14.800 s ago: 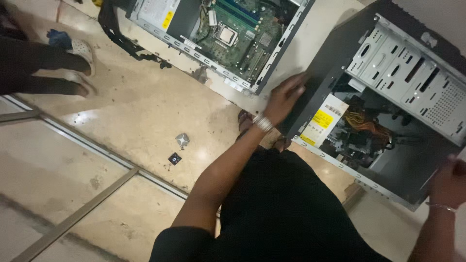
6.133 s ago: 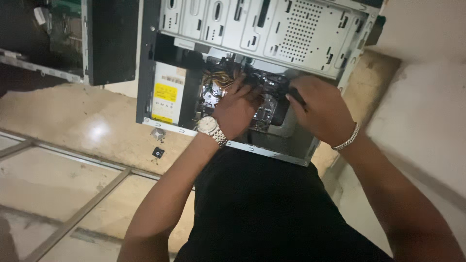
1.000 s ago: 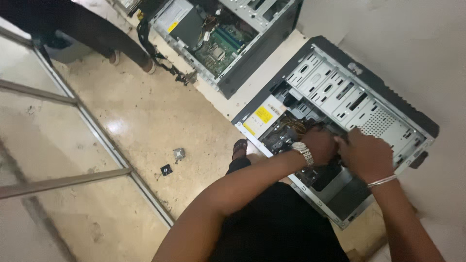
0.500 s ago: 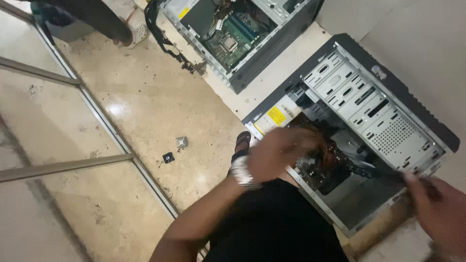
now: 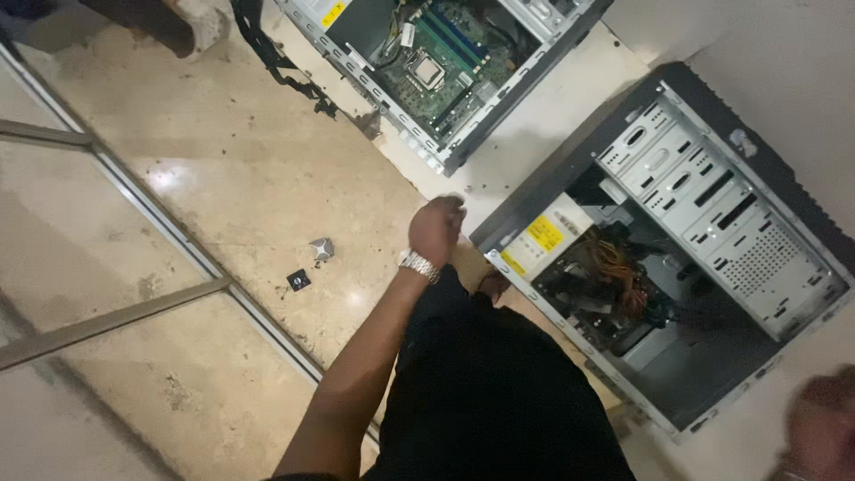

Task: The person uses a screwdriver to work on the internal components of an open desktop computer tower. They manipulate wires and parts inside the case while another person stands nearby.

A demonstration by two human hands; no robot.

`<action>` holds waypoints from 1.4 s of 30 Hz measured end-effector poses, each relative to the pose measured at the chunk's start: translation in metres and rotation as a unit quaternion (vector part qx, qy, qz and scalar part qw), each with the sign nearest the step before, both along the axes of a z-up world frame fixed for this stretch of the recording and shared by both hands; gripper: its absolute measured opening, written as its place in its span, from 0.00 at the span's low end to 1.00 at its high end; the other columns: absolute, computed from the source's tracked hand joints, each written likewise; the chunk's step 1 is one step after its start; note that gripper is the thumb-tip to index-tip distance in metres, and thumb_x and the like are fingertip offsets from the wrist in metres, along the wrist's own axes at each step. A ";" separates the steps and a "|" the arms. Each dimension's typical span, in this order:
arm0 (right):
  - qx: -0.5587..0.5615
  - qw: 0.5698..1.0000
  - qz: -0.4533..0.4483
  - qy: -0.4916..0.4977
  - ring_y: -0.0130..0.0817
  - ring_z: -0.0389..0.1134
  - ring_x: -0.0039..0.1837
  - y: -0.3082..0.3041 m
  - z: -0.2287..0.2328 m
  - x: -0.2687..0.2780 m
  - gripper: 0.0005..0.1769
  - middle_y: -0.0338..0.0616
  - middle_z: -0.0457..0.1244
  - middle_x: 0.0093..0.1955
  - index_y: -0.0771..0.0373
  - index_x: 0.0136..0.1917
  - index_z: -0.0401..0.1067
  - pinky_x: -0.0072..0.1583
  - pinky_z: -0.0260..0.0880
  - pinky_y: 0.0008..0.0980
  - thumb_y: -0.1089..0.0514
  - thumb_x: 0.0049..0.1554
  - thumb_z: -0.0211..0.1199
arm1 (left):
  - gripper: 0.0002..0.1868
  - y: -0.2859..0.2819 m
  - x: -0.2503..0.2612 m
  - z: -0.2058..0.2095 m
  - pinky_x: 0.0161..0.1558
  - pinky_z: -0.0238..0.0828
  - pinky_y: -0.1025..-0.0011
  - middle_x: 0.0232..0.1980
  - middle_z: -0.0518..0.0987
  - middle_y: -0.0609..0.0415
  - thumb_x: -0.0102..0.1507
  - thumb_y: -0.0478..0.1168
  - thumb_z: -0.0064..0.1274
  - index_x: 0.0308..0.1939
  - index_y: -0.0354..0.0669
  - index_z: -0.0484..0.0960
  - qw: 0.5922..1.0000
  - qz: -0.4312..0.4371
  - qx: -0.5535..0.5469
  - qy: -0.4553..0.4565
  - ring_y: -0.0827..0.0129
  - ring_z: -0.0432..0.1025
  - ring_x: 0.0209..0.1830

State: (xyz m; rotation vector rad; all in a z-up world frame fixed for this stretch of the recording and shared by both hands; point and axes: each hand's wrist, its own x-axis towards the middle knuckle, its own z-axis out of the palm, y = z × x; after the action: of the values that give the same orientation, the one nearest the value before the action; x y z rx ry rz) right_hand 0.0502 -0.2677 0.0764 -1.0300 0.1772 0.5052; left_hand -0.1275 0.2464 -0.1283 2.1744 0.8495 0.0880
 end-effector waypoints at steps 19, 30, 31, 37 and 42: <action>0.177 0.978 0.086 -0.071 0.45 0.69 0.42 0.242 0.034 -0.168 0.19 0.58 0.68 0.42 0.71 0.57 0.69 0.47 0.70 0.38 0.61 0.59 0.74 | 0.14 0.031 0.070 -0.016 0.21 0.71 0.58 0.43 0.73 0.44 0.51 0.28 0.57 0.40 0.41 0.75 0.924 -0.287 0.251 -0.028 0.51 0.75 0.26; -0.301 0.947 0.108 -0.030 0.42 0.63 0.41 0.245 0.007 -0.189 0.29 0.55 0.64 0.44 0.70 0.61 0.72 0.42 0.62 0.42 0.42 0.66 0.48 | 0.04 0.054 0.014 0.151 0.33 0.87 0.76 0.37 0.87 0.47 0.63 0.32 0.63 0.42 0.37 0.88 0.917 -0.143 -0.284 -0.241 0.69 0.83 0.28; -0.300 0.947 0.112 -0.030 0.42 0.63 0.41 0.257 0.011 -0.187 0.29 0.55 0.64 0.44 0.70 0.61 0.72 0.42 0.62 0.42 0.42 0.66 0.48 | 0.04 0.056 0.010 0.160 0.33 0.87 0.76 0.37 0.87 0.47 0.63 0.32 0.63 0.42 0.37 0.88 0.918 -0.139 -0.282 -0.240 0.69 0.83 0.28; -0.604 0.767 0.215 -0.026 0.38 0.68 0.37 0.309 0.032 -0.176 0.21 0.49 0.70 0.38 0.60 0.60 0.78 0.39 0.67 0.35 0.45 0.64 0.56 | 0.05 0.051 -0.005 0.171 0.37 0.82 0.70 0.40 0.83 0.42 0.66 0.30 0.60 0.46 0.32 0.84 0.658 -0.117 -0.657 -0.349 0.61 0.79 0.33; -0.611 0.746 0.198 -0.177 0.33 0.63 0.37 0.310 0.024 -0.179 0.22 0.43 0.67 0.36 0.60 0.58 0.80 0.41 0.60 0.34 0.43 0.63 0.58 | 0.05 0.043 -0.010 0.157 0.42 0.80 0.57 0.45 0.82 0.43 0.64 0.26 0.60 0.43 0.35 0.88 0.522 -0.020 -0.790 -0.321 0.55 0.77 0.35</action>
State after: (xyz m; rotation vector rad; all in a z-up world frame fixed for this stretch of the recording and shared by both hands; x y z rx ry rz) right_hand -0.1290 0.0427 0.1003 -2.4832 -0.0954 0.5484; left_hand -0.1371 0.2896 0.0289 0.2680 0.1187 0.0423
